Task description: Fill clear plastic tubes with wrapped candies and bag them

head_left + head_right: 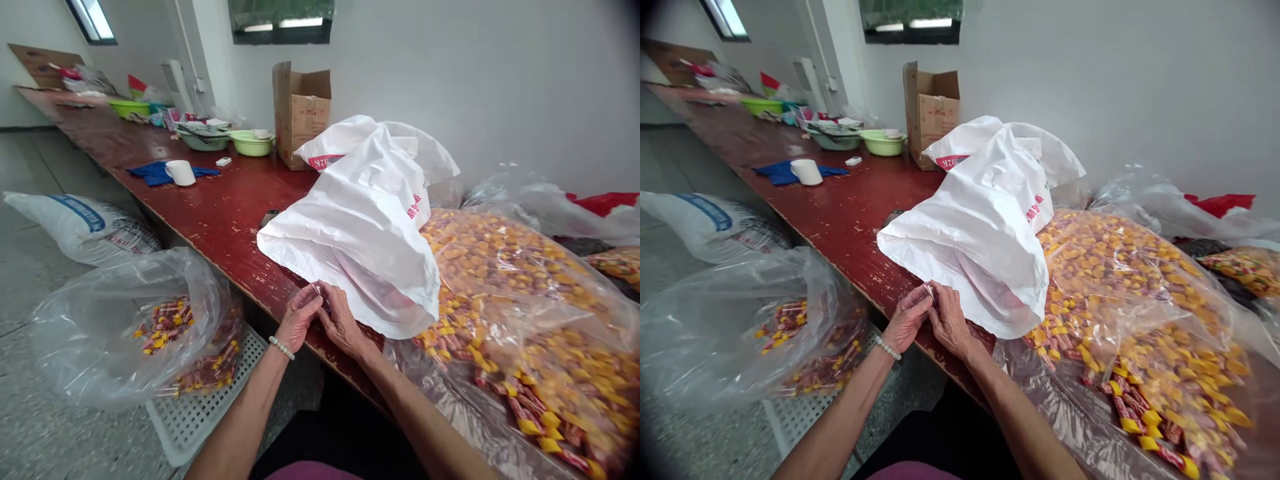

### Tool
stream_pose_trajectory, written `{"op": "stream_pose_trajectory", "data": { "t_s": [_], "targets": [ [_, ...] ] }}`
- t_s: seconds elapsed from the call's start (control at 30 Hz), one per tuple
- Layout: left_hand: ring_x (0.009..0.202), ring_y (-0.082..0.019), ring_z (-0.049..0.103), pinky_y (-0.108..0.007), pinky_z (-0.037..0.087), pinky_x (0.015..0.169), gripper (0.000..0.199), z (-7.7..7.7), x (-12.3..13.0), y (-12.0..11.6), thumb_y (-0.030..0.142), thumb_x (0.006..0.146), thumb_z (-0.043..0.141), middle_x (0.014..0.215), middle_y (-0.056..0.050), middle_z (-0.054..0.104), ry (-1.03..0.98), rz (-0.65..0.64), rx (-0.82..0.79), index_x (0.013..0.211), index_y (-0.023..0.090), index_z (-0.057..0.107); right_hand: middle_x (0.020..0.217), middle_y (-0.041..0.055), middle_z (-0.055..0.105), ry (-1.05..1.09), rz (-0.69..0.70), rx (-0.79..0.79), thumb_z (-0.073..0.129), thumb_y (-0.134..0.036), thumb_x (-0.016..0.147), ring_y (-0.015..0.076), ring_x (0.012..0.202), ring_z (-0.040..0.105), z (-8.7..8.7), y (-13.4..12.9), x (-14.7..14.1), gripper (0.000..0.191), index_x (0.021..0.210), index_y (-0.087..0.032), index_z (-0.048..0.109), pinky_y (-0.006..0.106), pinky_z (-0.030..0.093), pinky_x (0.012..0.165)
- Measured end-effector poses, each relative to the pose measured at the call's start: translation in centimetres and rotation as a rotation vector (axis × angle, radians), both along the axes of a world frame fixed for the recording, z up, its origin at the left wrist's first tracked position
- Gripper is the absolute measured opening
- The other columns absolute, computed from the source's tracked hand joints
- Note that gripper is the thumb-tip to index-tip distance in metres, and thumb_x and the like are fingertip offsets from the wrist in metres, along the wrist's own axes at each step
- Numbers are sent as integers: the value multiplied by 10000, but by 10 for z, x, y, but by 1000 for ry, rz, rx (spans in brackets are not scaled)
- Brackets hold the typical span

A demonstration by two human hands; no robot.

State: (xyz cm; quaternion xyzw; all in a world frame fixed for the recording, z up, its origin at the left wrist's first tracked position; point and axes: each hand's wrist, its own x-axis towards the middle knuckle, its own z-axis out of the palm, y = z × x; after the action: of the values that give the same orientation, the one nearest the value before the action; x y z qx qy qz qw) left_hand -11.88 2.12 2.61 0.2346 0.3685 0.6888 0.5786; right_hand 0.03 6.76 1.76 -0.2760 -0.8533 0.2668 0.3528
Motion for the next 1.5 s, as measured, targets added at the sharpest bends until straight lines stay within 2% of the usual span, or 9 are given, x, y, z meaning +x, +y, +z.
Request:
{"op": "stream_pose_trajectory", "data": {
  "t_s": [0.13, 0.23, 0.4, 0.63, 0.83, 1.03, 1.17, 1.3, 1.5],
  "targets": [
    [862, -140, 632, -251, 484, 802, 399, -9, 12, 10, 219, 613, 794, 947, -37, 693, 59, 33, 42, 982, 153, 658, 1340, 127, 406, 27, 16, 41, 434, -94, 790, 248, 1217, 381, -10, 1, 14, 686, 1435, -214, 235, 488, 334, 1044],
    [819, -146, 638, -273, 495, 763, 371, -14, 15, 12, 211, 618, 782, 921, -38, 695, 107, 63, 38, 952, 157, 632, 1316, 96, 443, 92, 59, -66, 415, -35, 690, 230, 1219, 405, -12, 2, 25, 740, 1396, -246, 340, 474, 352, 1046],
    [909, -164, 638, -282, 477, 841, 367, -15, 18, 7, 238, 654, 758, 960, -59, 692, 262, 56, 46, 979, 159, 606, 1188, 65, 536, 392, -112, -404, 516, -113, 714, 185, 1045, 553, -7, -4, 33, 492, 1183, -256, 551, 363, 497, 872],
    [1081, -207, 589, -326, 454, 938, 559, -14, 14, 3, 188, 703, 704, 1211, -114, 598, 592, -223, 158, 1222, 168, 499, 953, 25, 681, 819, -119, -867, 707, -200, 644, 158, 846, 645, 12, -14, 19, 329, 945, -214, 575, 316, 512, 803],
    [924, -197, 633, -285, 504, 786, 603, -23, 20, 6, 192, 603, 767, 1053, -90, 647, 791, -42, 118, 1150, 163, 515, 1022, 31, 690, 830, -131, -864, 723, -217, 655, 185, 905, 648, 4, -27, 13, 366, 1010, -221, 635, 335, 514, 831],
    [769, -164, 641, -273, 519, 718, 473, -18, 29, 2, 173, 576, 754, 893, -53, 654, 697, 176, 79, 1004, 145, 555, 1206, 59, 628, 434, -87, -642, 449, -395, 907, 200, 1053, 605, 15, -3, 27, 355, 1188, -233, 591, 351, 490, 888],
    [767, -152, 647, -279, 532, 728, 454, -13, 29, 2, 101, 529, 728, 903, -44, 644, 479, 190, 34, 944, 149, 550, 1204, 99, 616, 20, -373, -247, 379, -249, 906, 206, 1084, 573, 19, 55, 6, 355, 1202, -177, 561, 371, 451, 935],
    [812, -148, 644, -277, 531, 759, 471, -17, 28, 5, 61, 511, 711, 914, -38, 637, 358, 189, 52, 942, 151, 546, 1146, 146, 630, -129, -387, -187, 517, -86, 751, 270, 1134, 518, 8, 94, -19, 366, 1094, -143, 630, 428, 347, 1023],
    [696, -114, 617, -256, 526, 702, 462, -19, 26, 5, 98, 519, 754, 815, 5, 621, 366, 185, 51, 920, 162, 533, 1058, 97, 658, -86, -375, -231, 488, -152, 778, 211, 935, 590, 5, 74, -4, 361, 1123, -150, 596, 366, 443, 882]
  ]
}}
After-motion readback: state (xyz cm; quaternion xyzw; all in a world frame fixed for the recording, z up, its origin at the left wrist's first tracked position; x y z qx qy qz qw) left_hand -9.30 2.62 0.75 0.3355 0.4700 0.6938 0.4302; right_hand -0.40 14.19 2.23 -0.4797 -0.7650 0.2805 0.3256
